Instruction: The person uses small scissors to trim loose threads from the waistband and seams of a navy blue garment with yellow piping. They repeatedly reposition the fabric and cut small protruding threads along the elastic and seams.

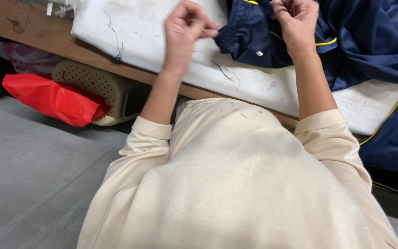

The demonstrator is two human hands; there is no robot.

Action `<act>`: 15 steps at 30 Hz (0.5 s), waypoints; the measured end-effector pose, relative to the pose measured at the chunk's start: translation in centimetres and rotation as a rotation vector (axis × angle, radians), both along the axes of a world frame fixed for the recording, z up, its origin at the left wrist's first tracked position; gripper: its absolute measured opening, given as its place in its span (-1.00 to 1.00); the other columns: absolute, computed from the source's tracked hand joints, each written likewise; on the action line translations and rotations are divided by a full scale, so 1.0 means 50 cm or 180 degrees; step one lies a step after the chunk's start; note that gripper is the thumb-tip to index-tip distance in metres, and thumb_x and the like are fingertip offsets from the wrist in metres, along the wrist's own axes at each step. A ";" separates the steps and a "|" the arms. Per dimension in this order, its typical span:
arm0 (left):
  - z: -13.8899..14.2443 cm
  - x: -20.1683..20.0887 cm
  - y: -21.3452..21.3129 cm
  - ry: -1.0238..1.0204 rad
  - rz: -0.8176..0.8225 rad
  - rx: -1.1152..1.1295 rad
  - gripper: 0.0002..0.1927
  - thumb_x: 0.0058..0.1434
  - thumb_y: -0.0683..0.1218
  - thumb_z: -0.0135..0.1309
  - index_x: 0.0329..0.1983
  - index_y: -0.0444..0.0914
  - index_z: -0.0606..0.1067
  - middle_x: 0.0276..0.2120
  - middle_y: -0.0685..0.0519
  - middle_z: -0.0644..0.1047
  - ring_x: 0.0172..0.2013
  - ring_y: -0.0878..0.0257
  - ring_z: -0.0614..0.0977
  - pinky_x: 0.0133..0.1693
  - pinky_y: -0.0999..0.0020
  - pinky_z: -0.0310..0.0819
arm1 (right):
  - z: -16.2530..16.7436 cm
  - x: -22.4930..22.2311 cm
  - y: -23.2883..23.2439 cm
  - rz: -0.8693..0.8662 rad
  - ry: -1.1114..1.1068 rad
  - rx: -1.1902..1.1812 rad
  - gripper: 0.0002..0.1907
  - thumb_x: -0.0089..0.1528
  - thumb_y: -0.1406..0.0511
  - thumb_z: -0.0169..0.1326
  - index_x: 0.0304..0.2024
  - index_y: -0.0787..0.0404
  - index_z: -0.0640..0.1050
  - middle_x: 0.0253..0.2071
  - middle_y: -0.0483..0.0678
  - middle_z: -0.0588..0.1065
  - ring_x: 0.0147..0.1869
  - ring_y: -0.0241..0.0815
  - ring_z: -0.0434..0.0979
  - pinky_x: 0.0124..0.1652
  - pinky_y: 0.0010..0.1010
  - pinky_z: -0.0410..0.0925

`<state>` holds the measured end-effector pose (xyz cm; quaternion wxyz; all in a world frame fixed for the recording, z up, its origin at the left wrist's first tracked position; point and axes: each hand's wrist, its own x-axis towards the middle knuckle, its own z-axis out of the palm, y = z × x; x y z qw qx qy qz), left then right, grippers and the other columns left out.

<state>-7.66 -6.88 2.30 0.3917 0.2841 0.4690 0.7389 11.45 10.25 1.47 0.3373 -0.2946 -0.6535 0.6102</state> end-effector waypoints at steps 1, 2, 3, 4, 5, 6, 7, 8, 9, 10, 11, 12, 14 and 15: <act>0.009 -0.025 -0.013 0.0053 0.0155 0.0084 -0.90 0.40 -0.16 0.13 -0.26 -0.25 0.50 -0.35 0.07 0.58 -0.30 0.27 0.72 -0.25 0.40 0.69 | 0.004 0.012 0.002 -0.0083 0.0047 -0.0052 -0.91 0.44 0.51 0.18 -0.19 0.36 0.65 -0.35 -0.18 0.55 -0.33 -0.45 0.45 -0.26 -0.58 0.35; 0.019 -0.060 -0.025 0.0342 0.0505 -0.0085 -0.85 0.41 -0.14 0.13 -0.30 -0.28 0.53 -0.41 0.03 0.61 -0.37 0.26 0.70 -0.28 0.39 0.68 | 0.008 0.024 0.004 -0.0160 0.0090 -0.0109 -0.91 0.44 0.51 0.17 -0.18 0.36 0.66 -0.35 -0.17 0.56 -0.35 -0.44 0.46 -0.27 -0.58 0.37; 0.030 -0.098 -0.041 0.0630 0.0870 -0.0253 -0.78 0.42 -0.12 0.13 -0.34 -0.32 0.57 -0.46 -0.01 0.63 -0.43 0.25 0.69 -0.30 0.39 0.68 | 0.014 0.044 0.008 -0.0206 0.0027 -0.0161 -0.90 0.43 0.52 0.14 -0.17 0.35 0.65 -0.37 -0.17 0.55 -0.39 -0.45 0.41 -0.32 -0.59 0.29; 0.039 -0.139 -0.054 0.0953 0.1060 -0.0238 -0.70 0.35 -0.04 0.05 -0.46 -0.29 0.52 -0.58 0.04 0.57 -0.53 0.32 0.64 -0.38 0.46 0.64 | 0.020 0.071 0.012 -0.0253 -0.0036 -0.0221 -0.89 0.41 0.52 0.11 -0.16 0.34 0.65 -0.39 -0.16 0.54 -0.43 -0.46 0.35 -0.37 -0.60 0.22; 0.047 -0.175 -0.072 0.1857 0.1346 -0.1054 -0.57 0.48 0.03 -0.05 -0.49 -0.28 0.44 -0.62 0.05 0.46 -0.58 0.33 0.50 -0.41 0.47 0.46 | 0.023 0.097 0.016 -0.0307 -0.0101 -0.0284 -0.87 0.40 0.53 0.08 -0.15 0.33 0.65 -0.41 -0.16 0.53 -0.47 -0.46 0.30 -0.42 -0.61 0.15; 0.048 -0.198 -0.078 0.2756 0.1611 -0.1883 -0.44 0.61 0.09 -0.16 -0.52 -0.27 0.37 -0.66 0.07 0.36 -0.63 0.34 0.36 -0.45 0.48 0.29 | 0.026 0.124 0.023 -0.0269 0.0154 -0.0038 -0.85 0.44 0.57 0.06 -0.21 0.37 0.59 -0.41 -0.13 0.50 -0.45 -0.44 0.34 -0.35 -0.58 0.25; 0.044 -0.204 -0.081 0.2726 0.1233 -0.2254 -0.52 0.59 0.11 -0.16 -0.41 -0.25 0.40 -0.62 0.06 0.36 -0.61 0.34 0.36 -0.46 0.47 0.30 | 0.029 0.158 0.033 -0.0335 0.0115 0.0401 -0.83 0.45 0.61 0.04 -0.23 0.41 0.55 -0.37 -0.10 0.50 -0.40 -0.41 0.39 -0.31 -0.54 0.30; 0.037 -0.197 -0.077 0.2691 0.0836 -0.2614 -0.59 0.57 0.12 -0.16 -0.29 -0.23 0.44 -0.58 0.06 0.36 -0.59 0.33 0.35 -0.46 0.46 0.31 | 0.031 0.193 0.044 -0.0431 0.0073 0.0838 -0.81 0.45 0.65 0.02 -0.25 0.45 0.52 -0.33 -0.07 0.49 -0.36 -0.37 0.44 -0.27 -0.51 0.36; 0.028 -0.180 -0.069 0.2650 0.0429 -0.2955 -0.63 0.56 0.14 -0.15 -0.18 -0.20 0.47 -0.54 0.06 0.36 -0.57 0.33 0.34 -0.47 0.45 0.32 | 0.034 0.231 0.057 -0.0632 -0.0275 0.1476 -0.84 0.42 0.69 0.01 -0.23 0.48 0.50 -0.26 -0.03 0.51 -0.29 -0.32 0.51 -0.27 -0.48 0.35; 0.015 -0.146 -0.052 0.2604 0.0165 -0.2121 -0.63 0.57 0.10 -0.12 -0.11 -0.27 0.51 -0.41 0.09 0.48 -0.41 0.37 0.47 -0.32 0.47 0.42 | 0.035 0.269 0.064 -0.0950 -0.0329 0.1197 -0.87 0.39 0.68 -0.06 -0.18 0.48 0.45 -0.31 -0.05 0.43 -0.35 -0.31 0.41 -0.32 -0.48 0.24; 0.004 -0.109 -0.032 0.2518 -0.0115 -0.1296 -0.62 0.58 0.05 -0.10 -0.03 -0.35 0.55 -0.28 0.11 0.61 -0.25 0.41 0.60 -0.17 0.48 0.52 | 0.032 0.306 0.067 -0.1197 -0.0528 0.1109 -0.89 0.37 0.65 -0.05 -0.13 0.46 0.44 -0.34 -0.08 0.39 -0.38 -0.32 0.37 -0.34 -0.48 0.20; -0.006 -0.069 -0.012 0.2194 -0.0313 -0.1409 -0.66 0.52 0.03 -0.01 -0.04 -0.36 0.56 -0.30 0.10 0.60 -0.28 0.41 0.57 -0.19 0.49 0.51 | 0.030 0.342 0.068 -0.1432 -0.0724 0.1004 -0.88 0.36 0.61 -0.04 -0.07 0.44 0.43 -0.37 -0.11 0.36 -0.41 -0.33 0.32 -0.37 -0.48 0.17; -0.019 -0.023 0.023 0.1529 -0.0691 -0.1218 -0.71 0.46 -0.01 0.10 -0.04 -0.37 0.57 -0.27 0.13 0.58 -0.26 0.41 0.54 -0.16 0.49 0.50 | 0.030 0.419 0.060 -0.1633 -0.1327 0.1302 -0.84 0.37 0.52 0.09 0.01 0.38 0.48 -0.34 -0.13 0.39 -0.36 -0.33 0.36 -0.32 -0.49 0.24; -0.022 -0.016 0.037 0.1172 -0.0857 -0.0937 -0.74 0.47 -0.04 0.12 -0.03 -0.37 0.57 -0.23 0.15 0.58 -0.22 0.41 0.54 -0.12 0.48 0.51 | 0.031 0.454 0.052 -0.1681 -0.1582 0.1512 -0.81 0.37 0.50 0.13 0.03 0.37 0.49 -0.30 -0.12 0.41 -0.30 -0.32 0.39 -0.27 -0.48 0.29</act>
